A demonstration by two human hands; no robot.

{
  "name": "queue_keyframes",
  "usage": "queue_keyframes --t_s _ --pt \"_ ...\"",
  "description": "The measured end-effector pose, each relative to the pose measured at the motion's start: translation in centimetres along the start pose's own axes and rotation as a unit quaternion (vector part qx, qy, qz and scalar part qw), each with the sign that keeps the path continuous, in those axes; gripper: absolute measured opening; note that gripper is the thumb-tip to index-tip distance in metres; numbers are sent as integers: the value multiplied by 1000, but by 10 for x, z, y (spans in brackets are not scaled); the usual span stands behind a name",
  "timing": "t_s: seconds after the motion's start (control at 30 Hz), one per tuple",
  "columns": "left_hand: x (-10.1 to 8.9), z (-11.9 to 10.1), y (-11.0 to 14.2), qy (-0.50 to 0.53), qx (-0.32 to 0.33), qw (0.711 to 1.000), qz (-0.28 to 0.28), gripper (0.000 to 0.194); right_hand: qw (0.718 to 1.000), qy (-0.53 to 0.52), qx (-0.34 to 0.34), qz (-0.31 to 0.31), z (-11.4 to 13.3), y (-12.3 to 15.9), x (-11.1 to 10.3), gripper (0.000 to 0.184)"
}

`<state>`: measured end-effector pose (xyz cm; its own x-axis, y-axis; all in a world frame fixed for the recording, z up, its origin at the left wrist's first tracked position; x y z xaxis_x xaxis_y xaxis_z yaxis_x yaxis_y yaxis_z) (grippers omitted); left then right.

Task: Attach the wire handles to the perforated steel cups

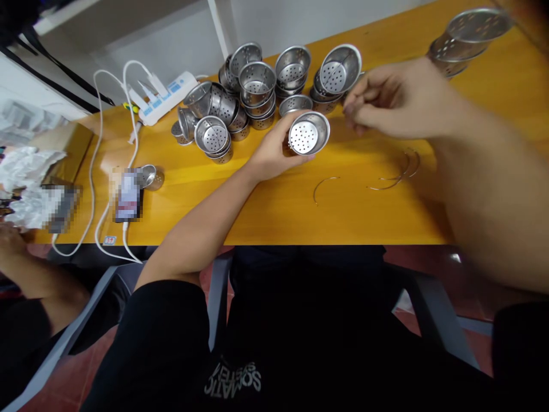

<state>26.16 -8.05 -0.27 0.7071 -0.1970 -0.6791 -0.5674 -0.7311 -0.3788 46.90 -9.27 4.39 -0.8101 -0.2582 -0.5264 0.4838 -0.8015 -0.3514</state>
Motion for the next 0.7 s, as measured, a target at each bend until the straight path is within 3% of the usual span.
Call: queue_keyframes --t_s 0.07,0.13,0.2,0.37,0.57,0.7 --pt "0 6 0 3 -2 1000 -22 82 992 9 0 122 -2 5 7 31" --pt "0 13 -1 2 2 999 -39 78 962 23 24 273 -4 14 28 32" --pt "2 20 -2 -1 9 999 -40 80 934 50 51 350 -7 22 49 35" --pt "9 31 -4 -12 32 999 -2 96 914 154 53 371 -23 28 76 29" --pt "8 33 -4 3 37 999 -19 96 891 297 69 336 -47 32 70 39" --pt "8 34 -5 6 38 999 -22 95 874 353 56 329 -43 30 77 47"
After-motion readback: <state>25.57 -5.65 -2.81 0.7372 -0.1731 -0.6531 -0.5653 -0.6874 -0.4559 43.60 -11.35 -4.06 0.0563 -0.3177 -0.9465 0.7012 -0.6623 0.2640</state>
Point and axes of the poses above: each hand's wrist, its own y-axis away from the middle knuckle, its own x-axis out of the palm, z = x × y, the point moved 6 cm from there along -y, towards the middle knuckle, and after that the axes turned 5 degrees about -y, right-handed, at the moved point
